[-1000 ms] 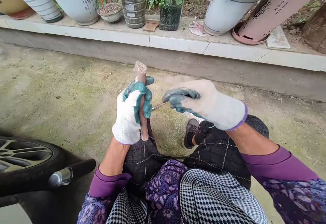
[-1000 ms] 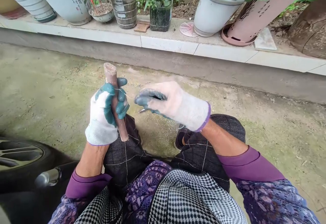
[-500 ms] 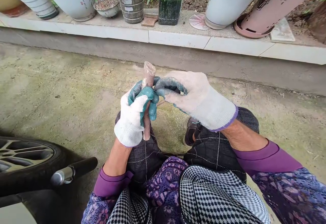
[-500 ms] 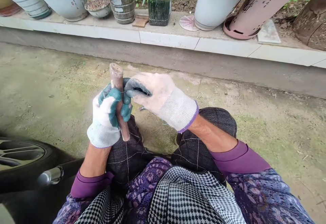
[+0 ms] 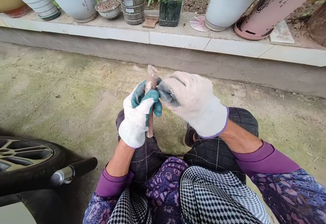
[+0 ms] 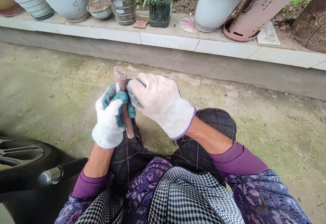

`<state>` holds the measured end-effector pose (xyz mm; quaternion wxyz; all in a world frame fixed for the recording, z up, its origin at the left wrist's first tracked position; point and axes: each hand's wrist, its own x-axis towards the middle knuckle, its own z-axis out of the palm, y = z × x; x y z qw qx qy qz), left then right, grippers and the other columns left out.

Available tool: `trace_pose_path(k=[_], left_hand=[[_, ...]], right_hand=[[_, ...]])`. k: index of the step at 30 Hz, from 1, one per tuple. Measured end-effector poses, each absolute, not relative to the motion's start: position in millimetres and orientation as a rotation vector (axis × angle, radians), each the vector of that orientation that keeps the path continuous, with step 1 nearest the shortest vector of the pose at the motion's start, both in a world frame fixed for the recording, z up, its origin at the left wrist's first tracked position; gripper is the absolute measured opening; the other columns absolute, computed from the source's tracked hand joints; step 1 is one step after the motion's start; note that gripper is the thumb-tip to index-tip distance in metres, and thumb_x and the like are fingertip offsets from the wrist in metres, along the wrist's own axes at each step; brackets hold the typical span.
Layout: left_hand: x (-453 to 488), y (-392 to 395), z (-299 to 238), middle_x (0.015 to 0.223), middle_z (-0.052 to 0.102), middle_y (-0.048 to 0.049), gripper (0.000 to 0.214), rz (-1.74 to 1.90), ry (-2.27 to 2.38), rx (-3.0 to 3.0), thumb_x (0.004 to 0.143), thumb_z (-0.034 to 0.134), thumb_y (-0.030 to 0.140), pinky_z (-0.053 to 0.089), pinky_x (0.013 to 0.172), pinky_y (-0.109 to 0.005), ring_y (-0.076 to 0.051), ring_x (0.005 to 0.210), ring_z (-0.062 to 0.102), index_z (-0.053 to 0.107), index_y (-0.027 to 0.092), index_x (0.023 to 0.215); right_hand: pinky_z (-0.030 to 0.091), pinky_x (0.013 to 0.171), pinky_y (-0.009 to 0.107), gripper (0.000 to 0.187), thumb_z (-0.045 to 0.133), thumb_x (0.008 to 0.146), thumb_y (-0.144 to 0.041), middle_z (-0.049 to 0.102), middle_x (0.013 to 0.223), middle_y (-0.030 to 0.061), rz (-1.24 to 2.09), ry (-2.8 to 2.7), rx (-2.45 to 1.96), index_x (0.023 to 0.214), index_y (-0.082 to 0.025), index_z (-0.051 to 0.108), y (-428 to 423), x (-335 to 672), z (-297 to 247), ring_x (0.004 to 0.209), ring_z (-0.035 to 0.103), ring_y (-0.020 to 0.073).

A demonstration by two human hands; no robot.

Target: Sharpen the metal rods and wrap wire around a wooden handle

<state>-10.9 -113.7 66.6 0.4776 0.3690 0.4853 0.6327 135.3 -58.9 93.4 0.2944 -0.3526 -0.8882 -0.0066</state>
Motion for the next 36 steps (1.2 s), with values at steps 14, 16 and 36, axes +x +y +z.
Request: trace_pose_path(k=[14,16,36], left_hand=[[-24.4,-111.9,52.6,0.075,0.069,-0.0009,0.044,1.572,1.017,1.051,0.087,0.073,0.054,0.055,0.048,-0.024,-0.013,0.054,0.065,0.071,0.02,0.116],[-24.3,-113.3,48.5,0.078,0.072,-0.0018,0.047,1.549,1.03,1.064,0.088,0.072,0.054,0.057,0.052,-0.025,-0.014,0.059,0.068,0.07,0.021,0.121],[-46.5,-126.0,2.0,0.115,0.078,-0.0052,0.049,1.509,1.145,1.044,0.088,0.077,0.042,0.06,0.1,-0.043,-0.029,0.115,0.072,0.068,0.027,0.134]], right_hand=[[0.059,0.078,0.032,0.023,0.071,0.094,-0.029,0.08,0.107,0.0029,0.573,-2.136,-0.799,0.115,-0.022,0.075,-61.5,156.8,107.8,0.083,0.072,0.0171],[0.059,0.079,0.034,0.022,0.07,0.093,-0.03,0.079,0.109,0.0028,0.627,-2.228,-0.802,0.114,-0.023,0.075,-59.2,156.8,102.5,0.084,0.072,0.0185],[0.059,0.082,0.034,0.01,0.066,0.091,-0.023,0.078,0.095,0.0002,1.026,-2.108,-0.792,0.092,-0.023,0.076,-65.5,130.8,49.6,0.089,0.073,0.0196]])
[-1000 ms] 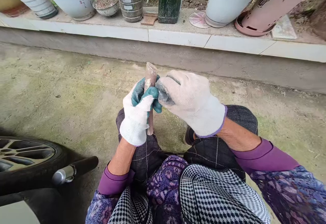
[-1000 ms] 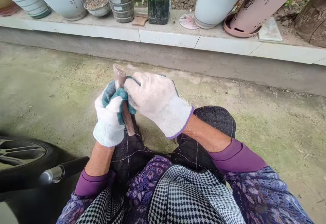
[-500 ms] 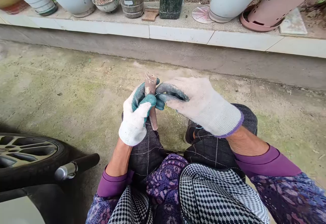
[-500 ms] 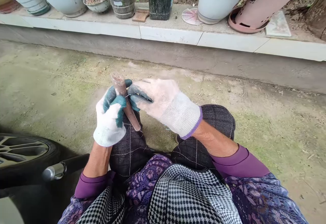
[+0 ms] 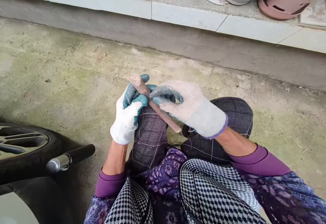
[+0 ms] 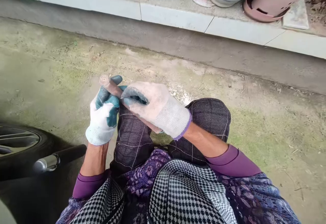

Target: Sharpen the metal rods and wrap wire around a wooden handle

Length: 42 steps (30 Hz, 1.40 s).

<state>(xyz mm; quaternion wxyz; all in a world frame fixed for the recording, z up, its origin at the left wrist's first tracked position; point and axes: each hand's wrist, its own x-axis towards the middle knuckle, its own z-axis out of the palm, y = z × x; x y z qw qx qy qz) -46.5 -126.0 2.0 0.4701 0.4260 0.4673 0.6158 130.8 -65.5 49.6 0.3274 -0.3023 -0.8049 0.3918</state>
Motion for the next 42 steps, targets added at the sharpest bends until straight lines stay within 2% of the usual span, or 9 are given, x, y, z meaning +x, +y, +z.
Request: trace_pose_path(k=[7,12,15,20,25,31,34,39,42], left_hand=[[-50.6,-149.8,-21.5,0.121,0.077,-0.0096,0.064,1.595,1.418,0.931,0.081,0.082,0.054,0.06,0.099,-0.042,-0.03,0.114,0.072,0.068,0.022,0.134],[-44.6,-160.4,-14.5,0.128,0.074,-0.0103,0.055,1.587,1.418,0.92,0.086,0.076,0.053,0.06,0.1,-0.042,-0.03,0.116,0.071,0.07,0.02,0.13],[-42.8,-161.8,-10.1,0.13,0.073,-0.0104,0.054,1.58,1.404,0.934,0.088,0.075,0.052,0.059,0.101,-0.043,-0.03,0.117,0.071,0.069,0.02,0.131],[-37.0,-164.2,-14.8,0.124,0.075,-0.0096,0.064,1.628,1.46,0.96,0.085,0.078,0.053,0.06,0.101,-0.042,-0.028,0.114,0.072,0.062,0.024,0.14],[-35.9,-174.9,-16.2,0.134,0.071,-0.0104,0.065,1.565,1.527,1.15,0.086,0.078,0.049,0.054,0.109,-0.042,-0.03,0.125,0.067,0.061,0.022,0.143],[-39.3,-183.9,-10.8,0.139,0.067,-0.011,0.065,1.53,1.587,1.25,0.087,0.079,0.044,0.051,0.112,-0.045,-0.031,0.13,0.063,0.058,0.024,0.145],[-38.2,-182.0,-8.3,0.14,0.065,-0.0116,0.066,1.524,1.631,1.322,0.083,0.082,0.044,0.049,0.114,-0.049,-0.033,0.132,0.06,0.06,0.024,0.142],[-32.3,-179.2,-4.7,0.137,0.066,-0.0093,0.072,1.626,1.659,1.306,0.08,0.086,0.037,0.053,0.11,-0.05,-0.032,0.124,0.065,0.057,0.028,0.145],[-30.3,-180.3,-2.0,0.132,0.068,-0.0061,0.058,1.712,1.732,1.35,0.082,0.084,0.027,0.055,0.109,-0.048,-0.03,0.122,0.066,0.063,0.03,0.136]], right_hand=[[0.059,0.075,0.036,0.005,0.069,0.09,-0.019,0.077,0.093,0.0035,0.773,-2.208,-0.917,0.092,-0.021,0.074,-79.4,108.6,40.9,0.083,0.072,0.0224],[0.06,0.073,0.036,0.009,0.065,0.092,-0.02,0.075,0.093,0.0045,0.646,-2.301,-0.892,0.097,-0.021,0.073,-90.0,105.2,43.4,0.082,0.072,0.0225],[0.061,0.076,0.036,0.009,0.065,0.091,-0.022,0.075,0.094,0.0026,0.685,-2.239,-0.918,0.096,-0.023,0.072,-92.8,104.4,39.7,0.084,0.072,0.0211],[0.062,0.08,0.038,0.006,0.066,0.093,-0.025,0.076,0.095,0.0005,0.784,-2.117,-0.991,0.094,-0.029,0.07,-94.6,106.8,33.1,0.086,0.072,0.0215],[0.063,0.079,0.038,0.008,0.069,0.09,-0.026,0.076,0.092,0.0001,0.783,-2.119,-1.03,0.093,-0.033,0.07,-102.4,113.2,30.1,0.086,0.073,0.0234],[0.061,0.085,0.036,0.011,0.066,0.092,-0.024,0.077,0.101,0.0,0.869,-2.108,-0.89,0.1,-0.026,0.072,-104.1,114.0,29.2,0.093,0.074,0.0201],[0.061,0.087,0.037,0.012,0.064,0.094,-0.023,0.078,0.102,0.0004,0.906,-2.031,-0.926,0.102,-0.027,0.072,-100.9,112.7,28.9,0.095,0.074,0.0208],[0.063,0.085,0.04,0.009,0.067,0.092,-0.025,0.077,0.099,0.0004,0.881,-2.013,-0.968,0.098,-0.03,0.072,-98.5,111.9,25.3,0.093,0.074,0.0235],[0.063,0.084,0.041,0.009,0.068,0.091,-0.026,0.077,0.099,0.0001,0.859,-2.048,-0.955,0.099,-0.03,0.071,-99.6,112.4,26.8,0.092,0.074,0.024]])
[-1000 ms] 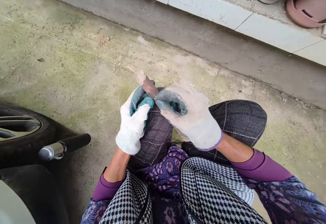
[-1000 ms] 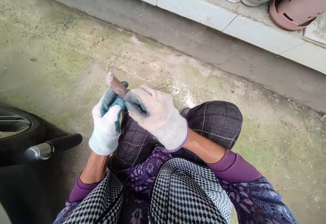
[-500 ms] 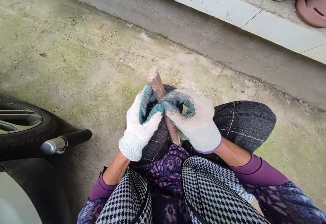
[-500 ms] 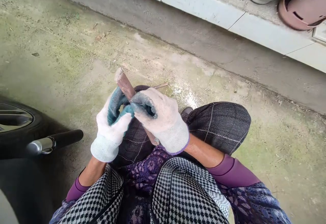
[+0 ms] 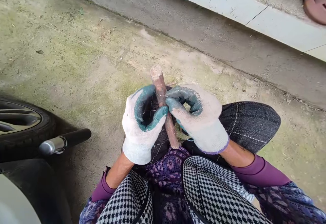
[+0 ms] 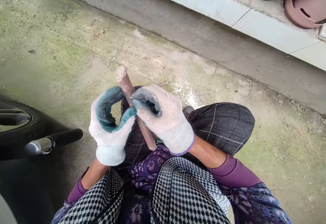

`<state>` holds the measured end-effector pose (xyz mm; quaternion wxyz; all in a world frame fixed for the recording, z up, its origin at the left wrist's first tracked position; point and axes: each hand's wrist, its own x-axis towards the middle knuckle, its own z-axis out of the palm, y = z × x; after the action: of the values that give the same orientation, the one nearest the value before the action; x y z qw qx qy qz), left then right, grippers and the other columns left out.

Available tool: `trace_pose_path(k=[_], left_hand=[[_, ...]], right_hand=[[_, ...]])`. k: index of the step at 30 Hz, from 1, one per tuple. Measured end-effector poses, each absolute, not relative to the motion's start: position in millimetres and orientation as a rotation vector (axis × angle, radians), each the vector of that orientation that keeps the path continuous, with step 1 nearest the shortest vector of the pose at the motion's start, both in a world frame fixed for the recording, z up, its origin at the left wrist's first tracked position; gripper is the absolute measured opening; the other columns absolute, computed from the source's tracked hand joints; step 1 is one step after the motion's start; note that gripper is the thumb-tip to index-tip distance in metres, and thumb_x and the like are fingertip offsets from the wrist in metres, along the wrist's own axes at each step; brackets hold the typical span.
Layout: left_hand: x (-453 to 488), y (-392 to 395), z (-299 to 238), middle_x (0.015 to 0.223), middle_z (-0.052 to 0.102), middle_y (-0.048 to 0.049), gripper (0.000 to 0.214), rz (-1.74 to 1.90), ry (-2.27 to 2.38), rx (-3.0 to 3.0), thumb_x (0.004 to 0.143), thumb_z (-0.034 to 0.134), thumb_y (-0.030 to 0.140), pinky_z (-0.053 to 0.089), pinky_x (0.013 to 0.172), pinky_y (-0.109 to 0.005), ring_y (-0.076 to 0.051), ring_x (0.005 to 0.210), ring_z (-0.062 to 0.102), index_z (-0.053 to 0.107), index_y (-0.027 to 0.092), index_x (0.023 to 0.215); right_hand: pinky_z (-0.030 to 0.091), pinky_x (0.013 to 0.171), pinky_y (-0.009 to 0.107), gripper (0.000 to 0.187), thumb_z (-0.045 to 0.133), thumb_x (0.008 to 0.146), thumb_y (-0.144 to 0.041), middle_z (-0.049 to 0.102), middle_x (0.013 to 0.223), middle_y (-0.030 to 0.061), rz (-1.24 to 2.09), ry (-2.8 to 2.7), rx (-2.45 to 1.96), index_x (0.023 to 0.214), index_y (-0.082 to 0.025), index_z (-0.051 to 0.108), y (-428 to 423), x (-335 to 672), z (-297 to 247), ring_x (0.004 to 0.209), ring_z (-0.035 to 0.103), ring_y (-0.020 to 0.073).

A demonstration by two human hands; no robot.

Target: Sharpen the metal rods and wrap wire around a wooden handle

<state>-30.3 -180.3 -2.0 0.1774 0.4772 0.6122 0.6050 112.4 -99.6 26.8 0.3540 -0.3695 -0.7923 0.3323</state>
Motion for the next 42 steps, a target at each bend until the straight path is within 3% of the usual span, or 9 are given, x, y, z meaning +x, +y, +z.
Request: trace_pose_path(k=[3,5,10,14,19,26,33,38,42], left_hand=[[-31.0,-181.4,3.4,0.12,0.072,-0.0053,0.027,1.662,1.843,1.411,0.085,0.081,0.028,0.054,0.109,-0.05,-0.029,0.119,0.067,0.072,0.026,0.11],[-31.7,-182.0,8.1,0.114,0.074,-0.0056,0.019,1.618,1.864,1.347,0.085,0.081,0.031,0.055,0.106,-0.048,-0.028,0.115,0.069,0.072,0.024,0.1],[-30.5,-184.3,18.4,0.105,0.076,-0.0057,0.022,1.62,1.729,1.105,0.083,0.083,0.034,0.059,0.097,-0.037,-0.024,0.106,0.072,0.073,0.021,0.099],[-30.6,-183.9,22.1,0.098,0.077,-0.0042,0.022,1.621,1.698,1.018,0.081,0.085,0.034,0.061,0.092,-0.035,-0.022,0.1,0.073,0.073,0.021,0.095],[-31.8,-180.5,21.8,0.089,0.076,-0.0025,0.016,1.613,1.755,0.945,0.084,0.08,0.033,0.062,0.082,-0.032,-0.02,0.088,0.073,0.07,0.02,0.084],[-27.8,-176.6,19.3,0.088,0.075,-0.0012,0.011,1.623,1.779,0.962,0.085,0.075,0.027,0.061,0.077,-0.029,-0.017,0.081,0.07,0.067,0.02,0.084],[-19.5,-173.5,13.0,0.091,0.074,-0.0023,0.014,1.696,1.756,0.935,0.09,0.072,0.033,0.06,0.081,-0.032,-0.018,0.085,0.07,0.065,0.021,0.086],[-19.3,-171.6,7.1,0.094,0.075,-0.0026,0.012,1.673,1.769,0.937,0.09,0.073,0.033,0.06,0.085,-0.034,-0.019,0.087,0.071,0.07,0.021,0.091],[-20.7,-173.2,5.8,0.097,0.076,-0.0033,0.016,1.692,1.722,0.928,0.09,0.074,0.036,0.06,0.089,-0.035,-0.02,0.09,0.072,0.071,0.021,0.096]], right_hand=[[0.063,0.085,0.041,0.014,0.068,0.091,-0.024,0.077,0.101,0.0002,0.847,-2.116,-0.976,0.101,-0.033,0.072,-101.5,112.8,32.8,0.093,0.075,0.0246],[0.064,0.084,0.041,0.016,0.066,0.092,-0.024,0.077,0.103,0.0005,0.821,-2.163,-0.989,0.103,-0.034,0.072,-103.0,112.6,36.9,0.094,0.075,0.0247],[0.064,0.077,0.038,0.019,0.063,0.092,-0.022,0.077,0.104,0.0029,0.684,-2.236,-0.935,0.108,-0.029,0.072,-107.0,111.4,39.4,0.092,0.075,0.0241],[0.061,0.07,0.038,0.021,0.061,0.092,-0.022,0.077,0.103,0.0059,0.553,-2.299,-0.906,0.11,-0.021,0.073,-109.7,111.0,36.1,0.085,0.075,0.0238],[0.058,0.069,0.035,0.023,0.061,0.092,-0.026,0.077,0.103,0.0048,0.464,-2.324,-0.872,0.11,-0.023,0.074,-111.7,111.0,31.1,0.08,0.073,0.0217],[0.058,0.071,0.033,0.021,0.063,0.09,-0.027,0.076,0.101,0.0029,0.572,-2.287,-0.932,0.108,-0.026,0.074,-111.8,108.7,31.2,0.081,0.072,0.021],[0.062,0.076,0.033,0.009,0.067,0.087,-0.018,0.076,0.092,-0.0012,0.822,-2.114,-0.917,0.093,-0.025,0.068,-104.4,106.3,30.1,0.085,0.075,0.0198],[0.063,0.077,0.035,0.021,0.066,0.089,-0.02,0.078,0.098,-0.0011,0.898,-2.022,-1.042,0.106,-0.033,0.066,-105.0,109.7,21.8,0.089,0.076,0.0218],[0.063,0.084,0.035,0.023,0.067,0.088,-0.021,0.078,0.104,-0.0006,0.955,-2.041,-1.035,0.108,-0.033,0.067,-103.6,109.2,19.3,0.095,0.076,0.0228]])
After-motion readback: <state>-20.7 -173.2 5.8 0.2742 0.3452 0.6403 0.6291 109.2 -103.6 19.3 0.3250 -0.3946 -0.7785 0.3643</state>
